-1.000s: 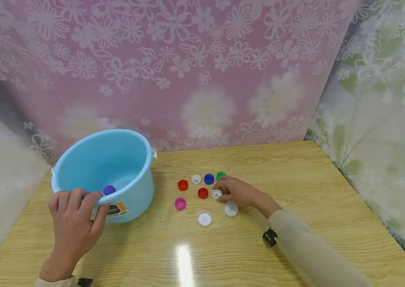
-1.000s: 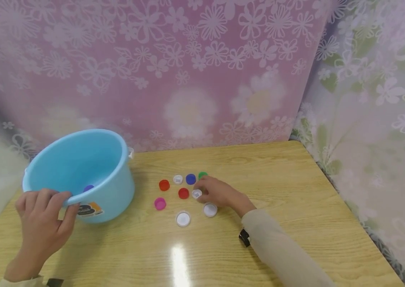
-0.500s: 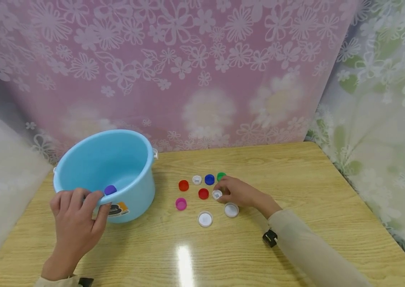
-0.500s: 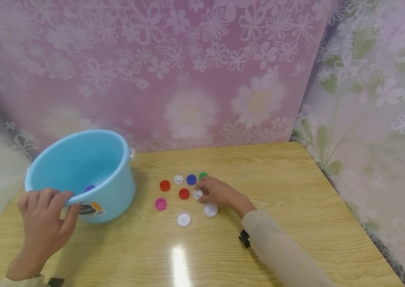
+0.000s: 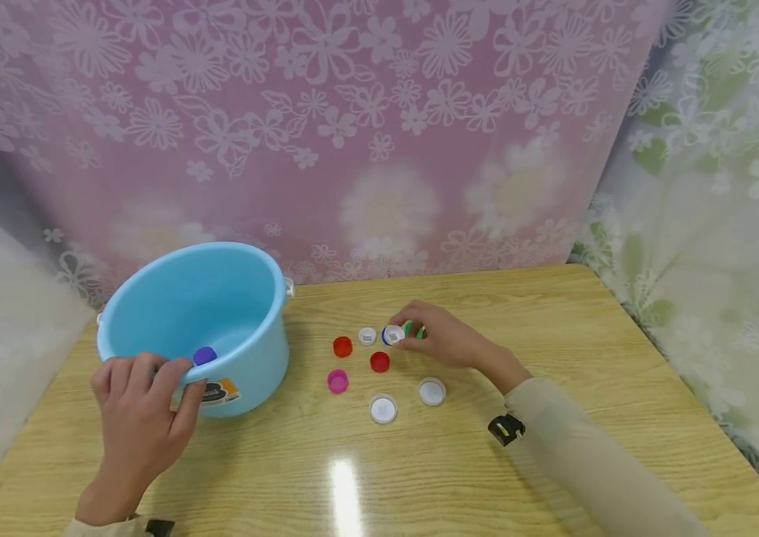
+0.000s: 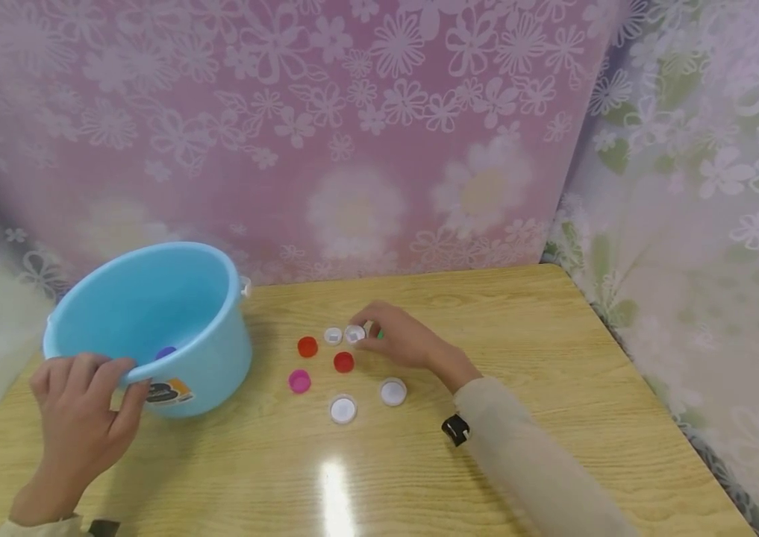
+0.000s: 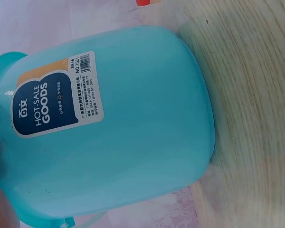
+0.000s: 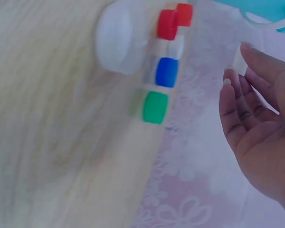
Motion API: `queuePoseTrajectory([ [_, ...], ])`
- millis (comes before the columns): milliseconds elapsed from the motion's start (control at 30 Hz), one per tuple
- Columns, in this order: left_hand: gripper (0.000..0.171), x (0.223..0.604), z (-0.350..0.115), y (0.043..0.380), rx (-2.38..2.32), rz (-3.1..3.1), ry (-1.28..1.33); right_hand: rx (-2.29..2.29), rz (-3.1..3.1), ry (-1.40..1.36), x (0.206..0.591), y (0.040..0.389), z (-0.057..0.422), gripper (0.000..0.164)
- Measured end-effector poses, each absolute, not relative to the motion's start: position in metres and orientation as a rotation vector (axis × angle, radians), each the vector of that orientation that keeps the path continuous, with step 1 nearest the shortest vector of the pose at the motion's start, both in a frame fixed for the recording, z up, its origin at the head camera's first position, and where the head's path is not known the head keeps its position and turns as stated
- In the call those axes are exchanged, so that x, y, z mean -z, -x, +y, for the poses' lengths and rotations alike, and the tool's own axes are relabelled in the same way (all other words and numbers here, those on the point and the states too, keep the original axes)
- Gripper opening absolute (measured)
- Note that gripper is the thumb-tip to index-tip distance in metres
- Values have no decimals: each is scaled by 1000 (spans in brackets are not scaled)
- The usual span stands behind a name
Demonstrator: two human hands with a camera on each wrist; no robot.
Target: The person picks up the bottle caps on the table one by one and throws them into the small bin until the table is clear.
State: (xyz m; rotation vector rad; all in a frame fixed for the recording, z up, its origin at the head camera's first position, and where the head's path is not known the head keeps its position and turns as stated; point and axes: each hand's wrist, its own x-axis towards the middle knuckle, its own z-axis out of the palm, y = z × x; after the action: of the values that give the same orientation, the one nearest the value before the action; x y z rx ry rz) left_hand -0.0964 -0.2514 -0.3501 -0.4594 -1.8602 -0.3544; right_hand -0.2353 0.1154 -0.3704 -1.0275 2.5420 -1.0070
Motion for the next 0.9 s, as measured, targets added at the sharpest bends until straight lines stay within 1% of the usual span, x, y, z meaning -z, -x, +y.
queuePoseTrajectory([
  [400,37,352,-250,94,345,-1868,454,1189,2651,1102,335,226,85,36],
  [700,40,351,-246,91,344,-1845,459,1472,2660,1177,310,213,46,37],
  [900,43,352,-245,91,346,-1836,460,1659,2594,1153,297,204,20,37],
])
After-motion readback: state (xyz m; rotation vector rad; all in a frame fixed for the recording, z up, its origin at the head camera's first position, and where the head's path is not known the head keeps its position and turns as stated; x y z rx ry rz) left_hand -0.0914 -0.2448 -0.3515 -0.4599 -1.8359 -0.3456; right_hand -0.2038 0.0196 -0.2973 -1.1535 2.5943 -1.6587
